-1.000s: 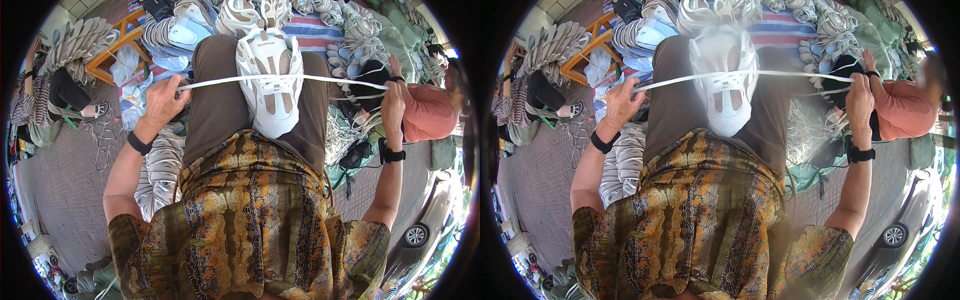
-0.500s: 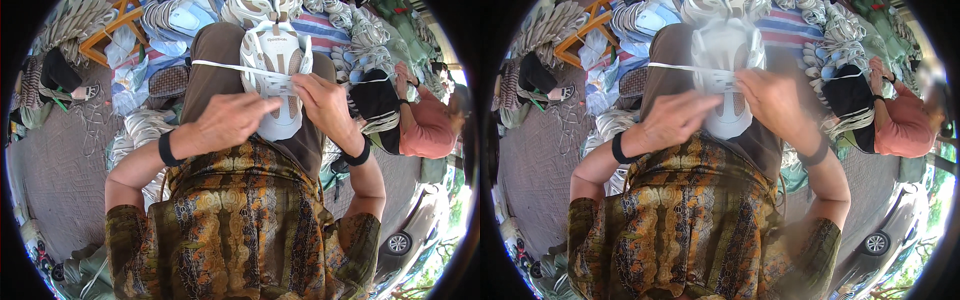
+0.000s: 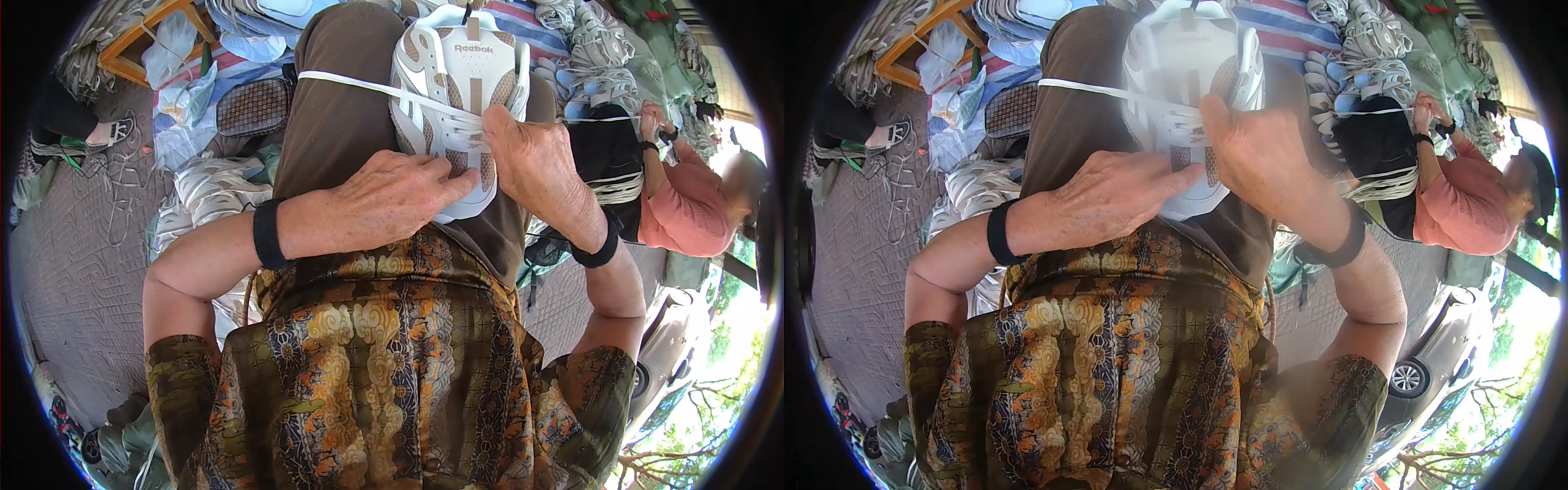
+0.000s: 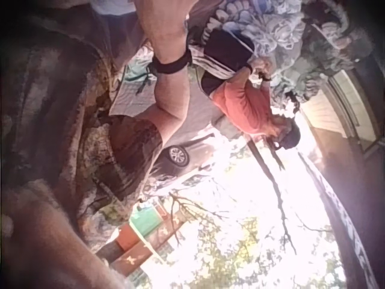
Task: The person sits on the ground and laces a white sneaker by hand. They thread the laces through the eyelets, pull them tight, and tie a knot. The person handles the shoe and laces directly without using any tools.
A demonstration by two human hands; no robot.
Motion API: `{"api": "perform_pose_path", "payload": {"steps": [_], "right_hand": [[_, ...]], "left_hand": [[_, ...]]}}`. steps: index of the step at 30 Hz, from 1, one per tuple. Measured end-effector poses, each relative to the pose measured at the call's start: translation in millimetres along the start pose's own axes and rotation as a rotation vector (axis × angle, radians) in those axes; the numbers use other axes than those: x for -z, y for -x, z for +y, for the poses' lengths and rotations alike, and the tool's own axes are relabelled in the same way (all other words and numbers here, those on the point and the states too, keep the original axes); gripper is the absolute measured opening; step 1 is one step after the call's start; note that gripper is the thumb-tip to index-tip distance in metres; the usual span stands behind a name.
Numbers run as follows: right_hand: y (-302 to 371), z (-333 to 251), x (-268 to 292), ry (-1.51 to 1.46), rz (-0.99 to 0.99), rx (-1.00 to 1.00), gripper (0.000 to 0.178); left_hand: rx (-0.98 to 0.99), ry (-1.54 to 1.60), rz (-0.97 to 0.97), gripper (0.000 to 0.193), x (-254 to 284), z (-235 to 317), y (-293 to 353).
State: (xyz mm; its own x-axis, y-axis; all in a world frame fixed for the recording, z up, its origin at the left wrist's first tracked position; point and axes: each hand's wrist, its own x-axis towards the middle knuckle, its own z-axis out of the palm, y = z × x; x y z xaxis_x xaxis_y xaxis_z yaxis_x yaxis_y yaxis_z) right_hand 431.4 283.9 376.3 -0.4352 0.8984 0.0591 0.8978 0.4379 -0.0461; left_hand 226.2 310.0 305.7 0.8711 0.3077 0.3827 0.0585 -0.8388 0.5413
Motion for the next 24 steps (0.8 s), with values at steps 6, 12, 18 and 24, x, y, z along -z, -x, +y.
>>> {"api": "perform_pose_path", "payload": {"steps": [6, 12, 18, 24], "right_hand": [[-9.5, -17.6, 2.5, -0.161, 0.032, 0.066, 0.009], [8.2, 4.2, 7.1, -0.244, 0.003, -0.060, 0.009], [2.2, 1.2, 7.9, -0.163, 0.228, 0.082, 0.011], [13.4, 2.2, 12.4, -0.322, 0.216, -0.097, 0.014]], "left_hand": [[-0.004, 0.011, -0.053, 0.047, -1.5, -2.6, -2.3], [-0.017, 0.035, 0.009, 0.046, -2.9, -1.7, -1.0], [-0.005, 0.055, 0.005, 0.049, -4.1, -1.8, -0.2], [0.026, 0.085, 0.010, 0.047, -2.3, -0.9, 0.5]]}}
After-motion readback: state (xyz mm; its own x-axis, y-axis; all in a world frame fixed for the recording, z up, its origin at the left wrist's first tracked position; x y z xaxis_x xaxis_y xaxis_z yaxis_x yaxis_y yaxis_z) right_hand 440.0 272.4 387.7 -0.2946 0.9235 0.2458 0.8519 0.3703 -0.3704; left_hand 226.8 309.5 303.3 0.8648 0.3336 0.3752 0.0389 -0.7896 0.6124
